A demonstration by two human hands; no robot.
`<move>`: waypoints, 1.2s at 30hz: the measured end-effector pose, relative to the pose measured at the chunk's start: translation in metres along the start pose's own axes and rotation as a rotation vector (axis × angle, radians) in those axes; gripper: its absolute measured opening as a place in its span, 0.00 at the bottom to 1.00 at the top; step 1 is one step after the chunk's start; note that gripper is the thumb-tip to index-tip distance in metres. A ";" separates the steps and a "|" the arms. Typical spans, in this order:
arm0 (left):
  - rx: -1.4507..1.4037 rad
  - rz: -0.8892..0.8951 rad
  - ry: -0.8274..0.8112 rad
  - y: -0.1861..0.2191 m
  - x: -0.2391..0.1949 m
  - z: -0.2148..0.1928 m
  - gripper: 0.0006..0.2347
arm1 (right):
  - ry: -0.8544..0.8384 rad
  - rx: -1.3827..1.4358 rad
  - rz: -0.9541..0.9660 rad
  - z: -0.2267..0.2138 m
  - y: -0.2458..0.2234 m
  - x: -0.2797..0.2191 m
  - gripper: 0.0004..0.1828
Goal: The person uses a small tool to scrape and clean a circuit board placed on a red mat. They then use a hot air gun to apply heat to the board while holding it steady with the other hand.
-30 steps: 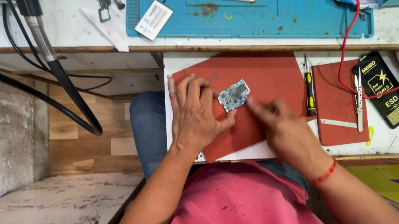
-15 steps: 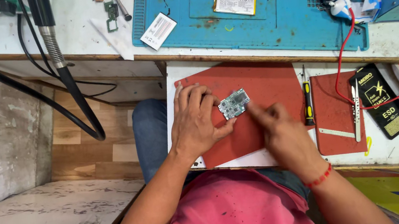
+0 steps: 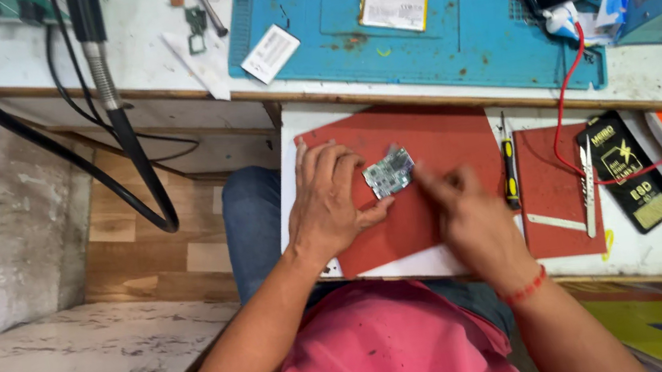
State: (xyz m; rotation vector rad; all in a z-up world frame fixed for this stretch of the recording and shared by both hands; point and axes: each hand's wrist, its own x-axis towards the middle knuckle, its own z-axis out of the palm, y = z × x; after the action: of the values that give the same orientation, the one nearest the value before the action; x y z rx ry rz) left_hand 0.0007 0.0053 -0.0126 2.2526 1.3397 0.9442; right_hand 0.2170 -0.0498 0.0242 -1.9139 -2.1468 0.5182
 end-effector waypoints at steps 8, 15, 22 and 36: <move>0.045 0.130 0.013 -0.002 -0.001 0.000 0.16 | -0.057 0.029 -0.063 -0.005 0.005 -0.007 0.35; 0.056 0.196 -0.004 -0.010 0.003 -0.006 0.17 | -0.016 -0.052 -0.025 -0.010 0.003 -0.002 0.32; -0.001 0.164 0.020 -0.008 0.002 -0.007 0.21 | -0.067 -0.028 -0.049 -0.006 0.008 -0.001 0.34; 0.002 0.135 0.013 -0.012 0.005 -0.011 0.24 | 0.004 0.021 0.030 0.001 -0.009 -0.009 0.33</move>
State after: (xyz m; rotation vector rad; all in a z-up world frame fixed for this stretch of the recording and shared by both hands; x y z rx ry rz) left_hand -0.0130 0.0154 -0.0096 2.3673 1.2068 1.0039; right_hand 0.2101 -0.0598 0.0278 -1.9368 -2.1050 0.5399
